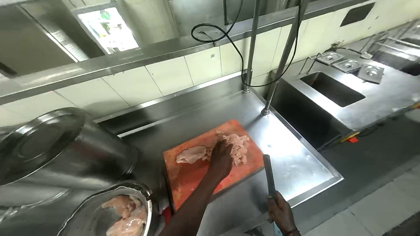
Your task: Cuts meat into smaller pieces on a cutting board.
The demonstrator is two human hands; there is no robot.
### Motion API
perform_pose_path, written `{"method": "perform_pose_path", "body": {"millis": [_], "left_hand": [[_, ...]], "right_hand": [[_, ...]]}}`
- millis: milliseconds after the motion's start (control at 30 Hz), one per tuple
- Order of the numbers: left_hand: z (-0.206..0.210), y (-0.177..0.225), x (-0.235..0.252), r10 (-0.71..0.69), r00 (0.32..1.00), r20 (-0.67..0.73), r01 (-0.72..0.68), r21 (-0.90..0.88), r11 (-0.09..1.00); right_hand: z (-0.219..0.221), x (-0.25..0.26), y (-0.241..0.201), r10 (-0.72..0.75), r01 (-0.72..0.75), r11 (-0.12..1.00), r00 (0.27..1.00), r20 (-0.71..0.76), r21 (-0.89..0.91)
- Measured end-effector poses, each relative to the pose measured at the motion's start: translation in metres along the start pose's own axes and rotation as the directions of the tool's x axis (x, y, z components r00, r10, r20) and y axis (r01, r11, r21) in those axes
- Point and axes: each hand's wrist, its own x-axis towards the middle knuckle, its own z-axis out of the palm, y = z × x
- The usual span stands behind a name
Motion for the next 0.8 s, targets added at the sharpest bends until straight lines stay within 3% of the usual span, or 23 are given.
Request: {"method": "perform_pose_path", "body": {"millis": [67,233,300,333,400,467,533,600,700,800], "left_hand": [[0.015,-0.005,0.008,0.015,0.990,0.138,-0.041,0.187,0.982],[0.026,-0.015,0.006,0.067,0.994,0.085,-0.083,0.202,0.976],[0.019,-0.031,0.007,0.071,0.997,-0.025,-0.066,0.173,0.983],[0.014,-0.045,0.008,0.032,0.993,-0.113,-0.015,0.150,0.989],[-0.002,-0.075,0.008,-0.203,0.953,-0.226,0.231,0.104,0.968],[-0.030,-0.099,0.004,-0.552,0.814,-0.180,0.573,0.095,0.814],[-0.050,-0.122,-0.005,-0.747,0.660,-0.078,0.751,0.089,0.654],[-0.054,-0.143,-0.015,-0.776,0.630,0.007,0.776,0.034,0.630],[-0.046,-0.155,-0.023,-0.708,0.705,0.040,0.706,-0.132,0.695],[-0.042,-0.146,-0.026,-0.729,0.684,0.006,0.708,-0.247,0.662]], "right_hand": [[0.000,-0.002,-0.001,-0.012,0.012,1.000,1.000,0.001,0.001],[0.000,-0.004,-0.003,-0.021,0.021,0.999,1.000,0.001,0.038],[0.000,-0.004,-0.002,-0.023,0.023,0.998,1.000,0.002,0.050],[0.000,-0.004,-0.003,-0.024,0.023,0.998,1.000,0.005,0.055],[-0.001,-0.004,-0.002,-0.025,0.024,0.997,1.000,0.017,0.068],[-0.001,-0.004,-0.001,-0.038,0.037,0.997,0.999,0.014,0.073],[-0.002,-0.004,-0.001,-0.036,0.035,0.997,0.999,0.016,0.073],[-0.002,-0.004,-0.002,-0.032,0.031,0.997,0.999,0.011,0.070],[-0.001,-0.006,-0.003,-0.035,0.034,0.998,0.999,0.017,0.055],[-0.002,-0.005,-0.006,-0.027,0.025,0.999,0.999,0.033,0.045]]}}
